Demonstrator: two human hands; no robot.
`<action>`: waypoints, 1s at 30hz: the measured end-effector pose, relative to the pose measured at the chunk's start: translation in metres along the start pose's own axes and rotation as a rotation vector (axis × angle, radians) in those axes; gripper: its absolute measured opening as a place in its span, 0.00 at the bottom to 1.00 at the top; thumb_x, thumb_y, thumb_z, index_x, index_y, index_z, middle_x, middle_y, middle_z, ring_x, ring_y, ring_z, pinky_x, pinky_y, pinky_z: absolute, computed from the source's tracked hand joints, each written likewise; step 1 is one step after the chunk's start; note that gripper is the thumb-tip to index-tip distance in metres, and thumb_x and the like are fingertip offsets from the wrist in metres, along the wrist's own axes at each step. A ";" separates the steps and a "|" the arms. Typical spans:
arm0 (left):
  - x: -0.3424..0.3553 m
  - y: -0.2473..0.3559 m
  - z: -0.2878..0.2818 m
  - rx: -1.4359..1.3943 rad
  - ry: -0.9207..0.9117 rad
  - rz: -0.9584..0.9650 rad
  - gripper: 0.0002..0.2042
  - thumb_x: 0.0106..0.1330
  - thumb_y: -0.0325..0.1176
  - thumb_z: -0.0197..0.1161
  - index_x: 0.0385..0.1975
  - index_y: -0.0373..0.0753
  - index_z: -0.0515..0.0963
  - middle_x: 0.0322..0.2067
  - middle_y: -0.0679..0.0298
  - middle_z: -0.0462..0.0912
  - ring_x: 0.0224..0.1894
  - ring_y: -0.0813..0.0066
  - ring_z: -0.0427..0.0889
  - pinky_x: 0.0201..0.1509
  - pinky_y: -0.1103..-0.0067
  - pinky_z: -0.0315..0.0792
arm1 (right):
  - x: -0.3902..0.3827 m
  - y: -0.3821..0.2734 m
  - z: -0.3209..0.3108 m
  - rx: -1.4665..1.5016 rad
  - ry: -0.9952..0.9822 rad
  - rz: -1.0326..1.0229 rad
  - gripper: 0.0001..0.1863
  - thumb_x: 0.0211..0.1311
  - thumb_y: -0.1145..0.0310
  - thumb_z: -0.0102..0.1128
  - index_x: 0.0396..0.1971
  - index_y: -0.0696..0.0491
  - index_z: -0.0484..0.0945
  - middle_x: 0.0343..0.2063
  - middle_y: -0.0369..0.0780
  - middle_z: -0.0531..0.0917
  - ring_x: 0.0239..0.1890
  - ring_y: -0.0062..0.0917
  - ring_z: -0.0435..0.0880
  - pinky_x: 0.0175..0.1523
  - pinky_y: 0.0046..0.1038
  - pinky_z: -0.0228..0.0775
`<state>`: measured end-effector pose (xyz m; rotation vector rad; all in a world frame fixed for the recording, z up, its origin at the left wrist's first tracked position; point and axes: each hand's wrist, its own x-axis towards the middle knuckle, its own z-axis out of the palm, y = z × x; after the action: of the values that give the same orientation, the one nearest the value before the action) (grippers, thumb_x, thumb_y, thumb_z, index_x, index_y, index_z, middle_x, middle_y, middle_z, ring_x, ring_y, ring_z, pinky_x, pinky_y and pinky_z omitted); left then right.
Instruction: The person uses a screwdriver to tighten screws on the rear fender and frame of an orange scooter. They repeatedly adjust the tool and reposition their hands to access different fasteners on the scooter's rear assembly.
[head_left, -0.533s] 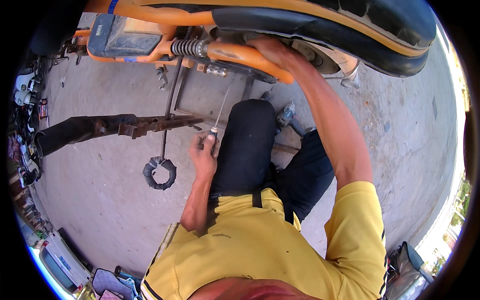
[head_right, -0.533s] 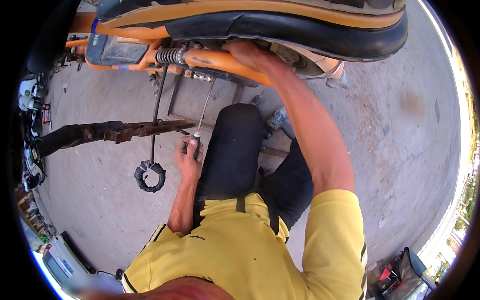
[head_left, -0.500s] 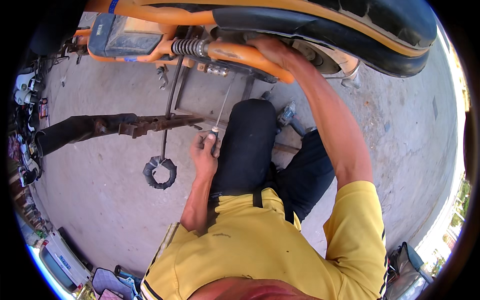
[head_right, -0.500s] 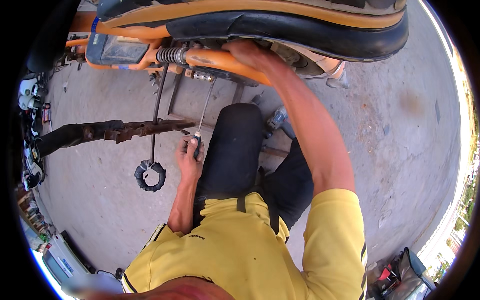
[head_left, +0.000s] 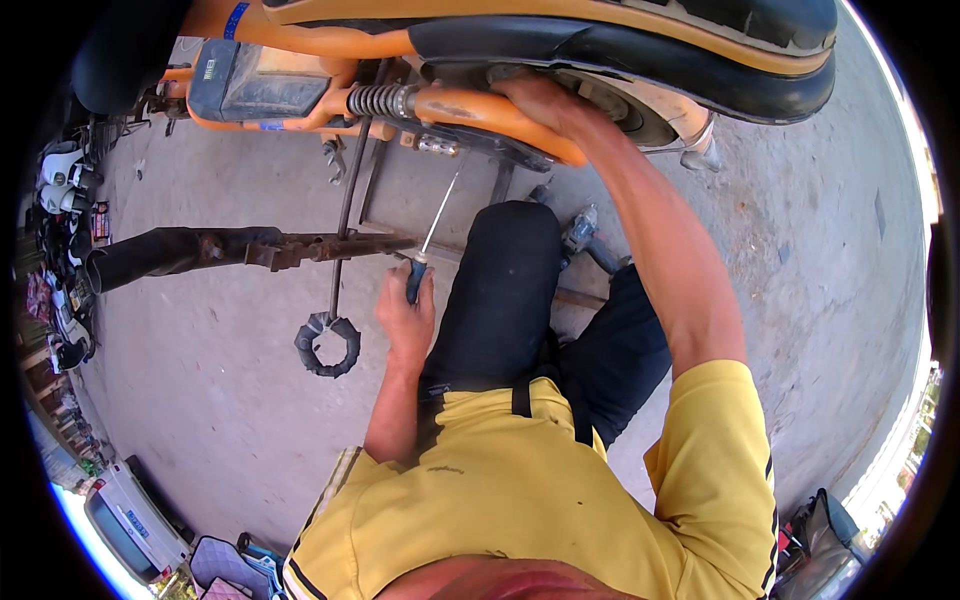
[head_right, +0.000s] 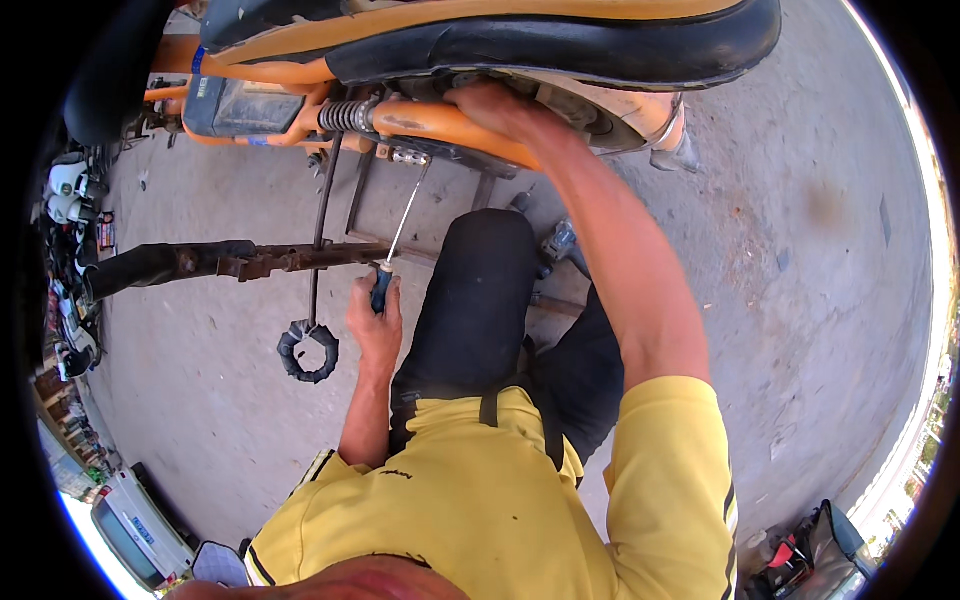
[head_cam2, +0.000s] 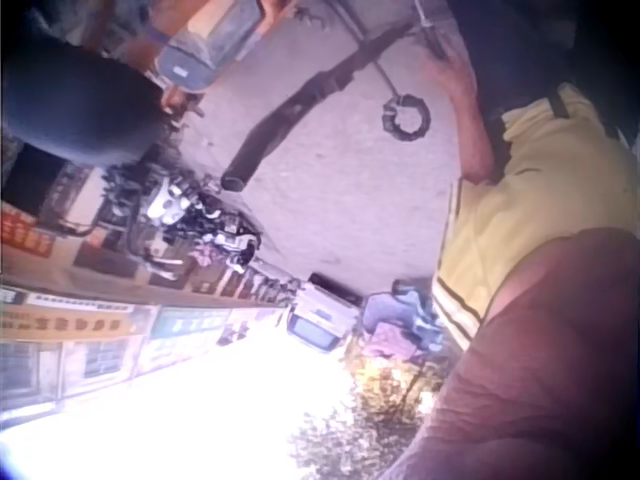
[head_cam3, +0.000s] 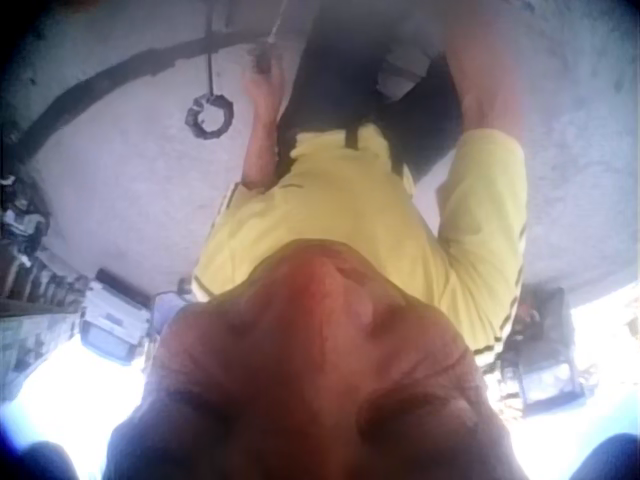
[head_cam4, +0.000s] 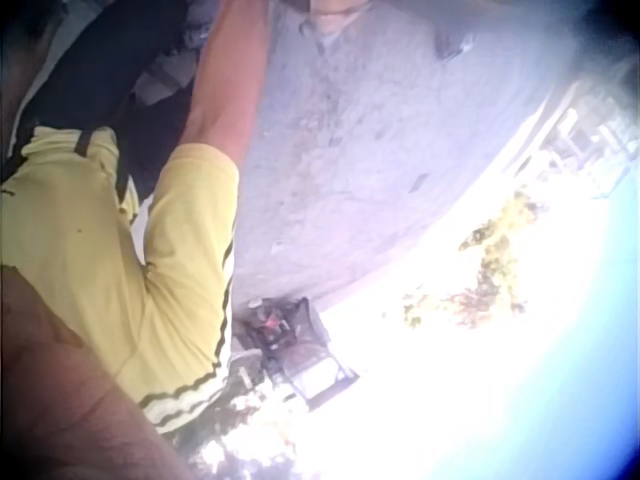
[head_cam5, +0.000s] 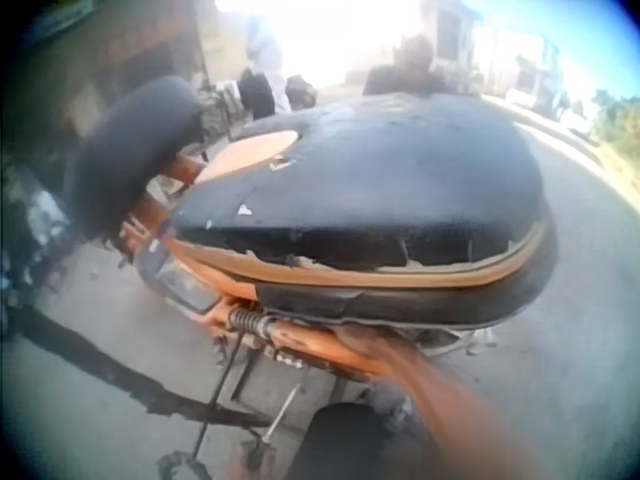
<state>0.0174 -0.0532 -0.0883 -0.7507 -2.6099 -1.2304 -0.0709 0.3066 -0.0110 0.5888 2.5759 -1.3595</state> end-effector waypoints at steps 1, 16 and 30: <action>0.001 0.001 0.000 0.089 0.013 0.074 0.13 0.67 0.28 0.73 0.45 0.33 0.77 0.31 0.53 0.82 0.31 0.66 0.81 0.38 0.72 0.76 | 0.002 0.002 0.003 -0.001 0.007 -0.014 0.24 0.72 0.53 0.52 0.51 0.57 0.83 0.52 0.45 0.86 0.51 0.31 0.81 0.61 0.33 0.67; -0.011 -0.025 0.002 -0.463 -0.113 -0.471 0.11 0.71 0.33 0.70 0.44 0.32 0.79 0.34 0.67 0.80 0.36 0.80 0.76 0.43 0.80 0.72 | 0.005 0.006 0.007 0.038 0.048 -0.018 0.24 0.71 0.53 0.52 0.50 0.58 0.84 0.50 0.48 0.86 0.53 0.35 0.81 0.62 0.35 0.67; 0.004 0.034 -0.012 -0.255 -0.097 -0.376 0.11 0.72 0.32 0.69 0.44 0.32 0.78 0.32 0.63 0.80 0.34 0.77 0.75 0.41 0.77 0.73 | 0.012 0.014 0.006 0.026 0.048 -0.051 0.22 0.71 0.55 0.51 0.44 0.59 0.85 0.44 0.48 0.87 0.45 0.33 0.82 0.56 0.34 0.69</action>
<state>0.0303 -0.0426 -0.0563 -0.3682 -2.7930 -1.6923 -0.0762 0.3120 -0.0289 0.5702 2.6322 -1.4138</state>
